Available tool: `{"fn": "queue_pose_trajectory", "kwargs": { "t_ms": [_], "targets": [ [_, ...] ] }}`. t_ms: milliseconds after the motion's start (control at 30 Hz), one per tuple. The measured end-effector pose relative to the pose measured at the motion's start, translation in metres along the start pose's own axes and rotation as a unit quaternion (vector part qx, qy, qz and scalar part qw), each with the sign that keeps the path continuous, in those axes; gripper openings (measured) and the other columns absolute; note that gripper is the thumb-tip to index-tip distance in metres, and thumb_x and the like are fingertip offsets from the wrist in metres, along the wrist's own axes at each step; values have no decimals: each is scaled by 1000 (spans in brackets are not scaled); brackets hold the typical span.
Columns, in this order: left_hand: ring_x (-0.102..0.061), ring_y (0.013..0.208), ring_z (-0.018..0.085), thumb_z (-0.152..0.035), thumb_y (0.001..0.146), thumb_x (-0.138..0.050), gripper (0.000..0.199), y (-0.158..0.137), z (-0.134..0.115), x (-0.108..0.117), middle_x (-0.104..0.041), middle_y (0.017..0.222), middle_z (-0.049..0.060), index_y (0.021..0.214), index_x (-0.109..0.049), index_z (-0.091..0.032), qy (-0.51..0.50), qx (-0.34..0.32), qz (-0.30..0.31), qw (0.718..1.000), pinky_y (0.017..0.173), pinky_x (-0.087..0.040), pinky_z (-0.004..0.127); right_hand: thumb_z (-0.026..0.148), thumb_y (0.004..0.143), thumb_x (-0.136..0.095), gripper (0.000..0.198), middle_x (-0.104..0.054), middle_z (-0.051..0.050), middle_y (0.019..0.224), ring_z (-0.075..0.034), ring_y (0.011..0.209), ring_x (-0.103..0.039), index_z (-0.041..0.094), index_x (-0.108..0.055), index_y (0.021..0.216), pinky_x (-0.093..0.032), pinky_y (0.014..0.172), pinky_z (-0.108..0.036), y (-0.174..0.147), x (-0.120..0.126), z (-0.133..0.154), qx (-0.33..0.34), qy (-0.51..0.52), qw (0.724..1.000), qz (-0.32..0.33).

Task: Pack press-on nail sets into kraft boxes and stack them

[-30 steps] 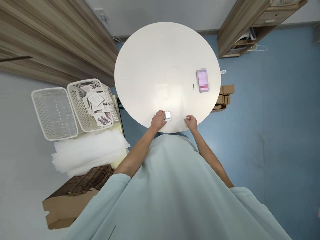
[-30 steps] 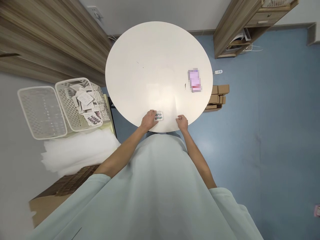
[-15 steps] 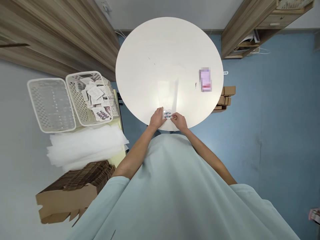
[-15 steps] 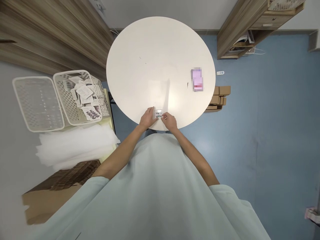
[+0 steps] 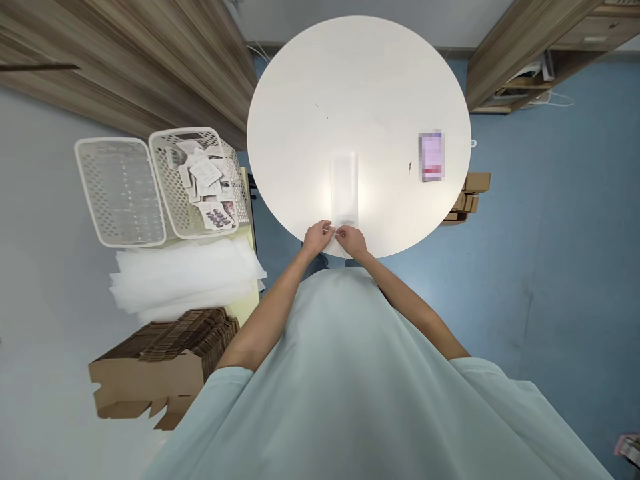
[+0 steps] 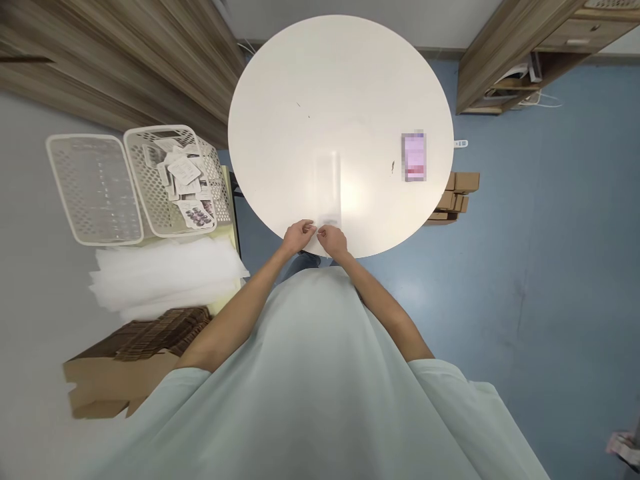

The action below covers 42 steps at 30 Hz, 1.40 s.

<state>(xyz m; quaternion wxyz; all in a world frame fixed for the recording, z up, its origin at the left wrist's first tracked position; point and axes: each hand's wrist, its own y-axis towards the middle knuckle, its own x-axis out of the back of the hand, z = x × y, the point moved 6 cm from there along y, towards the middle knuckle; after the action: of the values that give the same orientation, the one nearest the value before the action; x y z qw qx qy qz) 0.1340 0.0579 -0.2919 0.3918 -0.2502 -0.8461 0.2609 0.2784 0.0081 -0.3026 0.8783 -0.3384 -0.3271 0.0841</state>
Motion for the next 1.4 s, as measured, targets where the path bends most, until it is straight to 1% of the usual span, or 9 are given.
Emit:
{"fn": "queue_pose_trajectory", "kwargs": {
  "t_ms": [300, 433, 633, 767, 900, 1133, 1267, 1333, 1400],
  "targets": [
    [-74, 119, 29, -32, 98, -64, 26, 18, -1, -17, -82, 124, 10, 116, -78, -21, -1, 110, -21, 994, 104, -56, 39, 26, 99, -67, 14, -81, -6, 106, -28, 103, -75, 27, -79, 107, -59, 90, -39, 0, -4, -1, 5, 34, 999, -15],
    [-75, 114, 27, -33, 98, -65, 21, 21, 2, -19, -83, 118, 9, 108, -80, -22, -18, 111, -23, 993, 100, -56, 36, 30, 99, -68, 11, -80, -6, 106, -26, 100, -74, 26, -77, 104, -59, 92, -39, -3, 5, -7, 10, 44, 998, -41],
    [-74, 112, 27, -36, 101, -63, 22, 22, 5, -20, -82, 118, 9, 107, -79, -23, -14, 110, -26, 993, 97, -56, 36, 39, 100, -67, 26, -74, -11, 122, -25, 104, -71, 21, -70, 119, -57, 95, -38, -7, 38, -35, -46, 50, 984, -167],
    [-73, 112, 27, -37, 103, -59, 23, 20, 2, -21, -81, 118, 9, 108, -76, -23, 2, 106, -34, 994, 97, -55, 37, 42, 99, -70, 36, -74, -14, 127, -27, 108, -71, 19, -67, 127, -55, 100, -41, 1, 37, -43, -75, 57, 985, -141],
    [-73, 108, 30, -36, 104, -55, 21, 19, 0, -19, -81, 113, 10, 102, -73, -24, 37, 102, -45, 993, 95, -56, 41, 42, 98, -70, 33, -76, -13, 120, -26, 108, -72, 19, -69, 123, -55, 102, -41, 8, 32, -44, -83, 60, 986, -134],
    [-72, 105, 34, -32, 106, -47, 24, 19, -6, -21, -77, 108, 14, 107, -70, -23, 93, 77, -46, 992, 91, -58, 47, 40, 97, -71, 24, -77, -11, 116, -24, 103, -74, 21, -69, 111, -57, 97, -37, 10, 26, -44, -92, 95, 982, -133],
    [-69, 113, 36, -29, 106, -45, 29, 14, -10, -16, -73, 120, 18, 125, -65, -20, 107, 61, -62, 990, 95, -57, 50, 40, 96, -71, 21, -79, -9, 112, -24, 104, -74, 23, -67, 110, -57, 95, -38, 10, 26, -45, -96, 126, 979, -127],
    [-65, 124, 37, -25, 106, -43, 35, 10, -19, -11, -67, 134, 21, 135, -61, -16, 127, 8, -82, 989, 102, -56, 50, 40, 96, -70, 21, -80, -8, 112, -24, 104, -75, 23, -67, 108, -58, 95, -38, 10, 26, -46, -95, 134, 978, -128],
    [-59, 137, 35, -21, 106, -39, 40, 5, -32, -9, -61, 146, 22, 141, -58, -13, 152, -92, -77, 981, 111, -51, 49, 40, 96, -70, 21, -81, -9, 111, -24, 105, -75, 23, -68, 108, -58, 96, -38, 10, 27, -48, -98, 140, 977, -129]
  ]
}}
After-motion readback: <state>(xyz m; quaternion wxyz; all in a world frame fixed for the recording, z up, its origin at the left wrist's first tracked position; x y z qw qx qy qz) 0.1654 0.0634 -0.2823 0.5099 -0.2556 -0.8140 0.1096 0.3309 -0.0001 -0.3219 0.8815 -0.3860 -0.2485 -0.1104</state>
